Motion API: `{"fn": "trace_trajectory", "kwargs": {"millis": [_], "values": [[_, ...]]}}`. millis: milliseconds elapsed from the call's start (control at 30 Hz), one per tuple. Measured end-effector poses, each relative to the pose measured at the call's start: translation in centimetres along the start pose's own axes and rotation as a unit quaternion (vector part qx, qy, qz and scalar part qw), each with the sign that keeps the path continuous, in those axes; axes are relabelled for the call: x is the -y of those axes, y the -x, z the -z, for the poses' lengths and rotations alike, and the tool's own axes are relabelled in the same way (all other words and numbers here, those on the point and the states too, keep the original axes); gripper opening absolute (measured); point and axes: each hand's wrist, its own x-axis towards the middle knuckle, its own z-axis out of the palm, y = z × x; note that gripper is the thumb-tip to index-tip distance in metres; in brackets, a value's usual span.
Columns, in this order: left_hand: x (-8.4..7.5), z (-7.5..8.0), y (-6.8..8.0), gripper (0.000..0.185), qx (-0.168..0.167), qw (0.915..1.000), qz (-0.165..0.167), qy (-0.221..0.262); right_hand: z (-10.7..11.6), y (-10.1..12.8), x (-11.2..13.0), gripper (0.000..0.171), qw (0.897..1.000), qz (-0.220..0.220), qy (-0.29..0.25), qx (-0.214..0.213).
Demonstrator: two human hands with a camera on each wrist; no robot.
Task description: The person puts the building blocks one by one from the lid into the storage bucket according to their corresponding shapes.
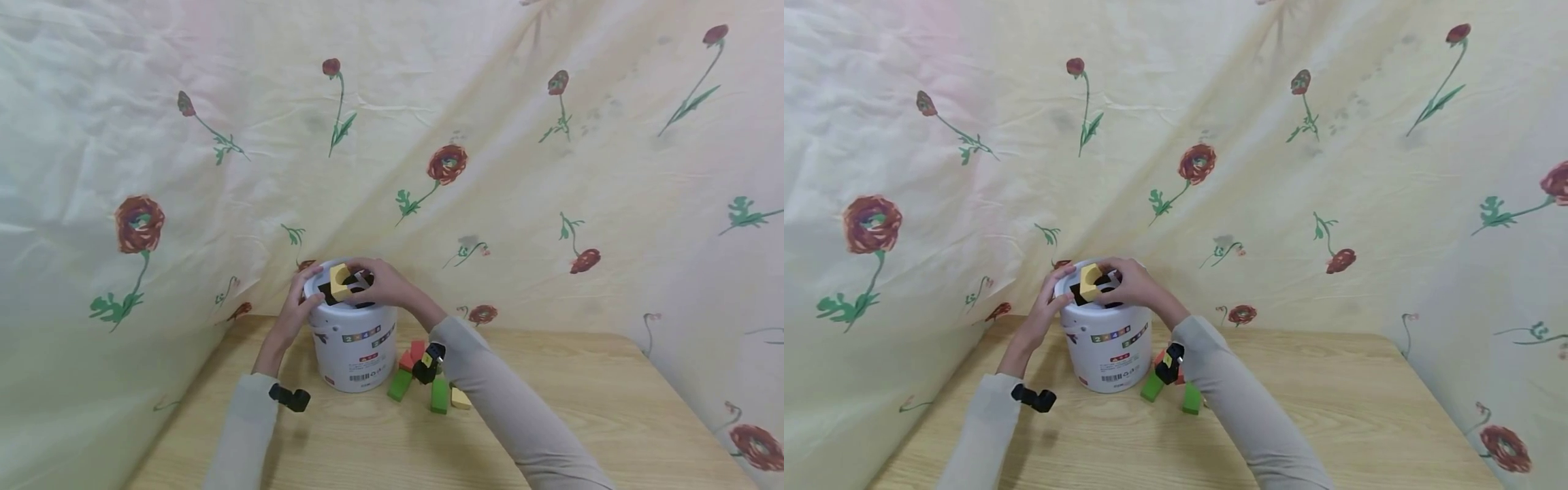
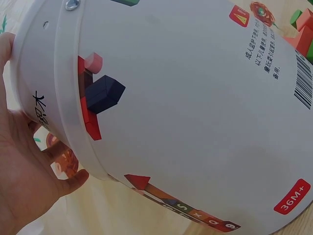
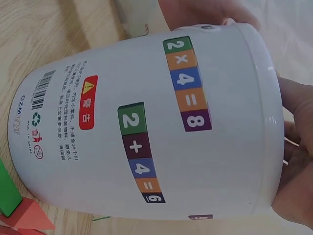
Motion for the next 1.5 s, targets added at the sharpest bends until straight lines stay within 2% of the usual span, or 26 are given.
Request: {"fn": "trace_trajectory", "kwargs": {"millis": [400, 667, 833, 1000, 1100, 1300, 1500], "values": [[-0.1, 0.1, 0.0, 0.060, 0.002, 1.0000, 0.000, -0.001, 0.1, -1.1, 0.3, 0.059, 0.998, 0.034, 0.020, 0.041], [0.2, 0.0, 0.0, 0.059, 0.007, 0.9999, -0.012, -0.004, 0.0, -1.4, 0.7, 0.056, 0.996, 0.005, 0.062, 0.066], [0.4, 0.0, -0.1, 0.061, 0.006, 1.0000, -0.007, 0.000, 0.0, -1.3, 1.0, 0.059, 0.991, -0.021, 0.102, 0.088], [0.3, 0.0, 0.0, 0.060, 0.008, 0.9999, -0.007, 0.001, -0.1, -1.2, 1.2, 0.061, 0.990, -0.020, 0.112, 0.085], [0.3, 0.0, 0.0, 0.060, 0.007, 0.9999, -0.010, -0.001, -0.2, -1.2, 1.3, 0.064, 0.992, 0.007, 0.104, 0.075], [0.4, 0.0, -0.1, 0.062, 0.010, 0.9998, -0.016, -0.004, -0.9, -1.6, 1.6, 0.065, 0.988, 0.110, 0.091, 0.056], [0.5, 0.2, -0.1, 0.064, 0.012, 0.9998, -0.008, -0.010, -1.4, -1.9, 1.4, 0.059, 0.990, 0.118, 0.065, 0.044]]}}
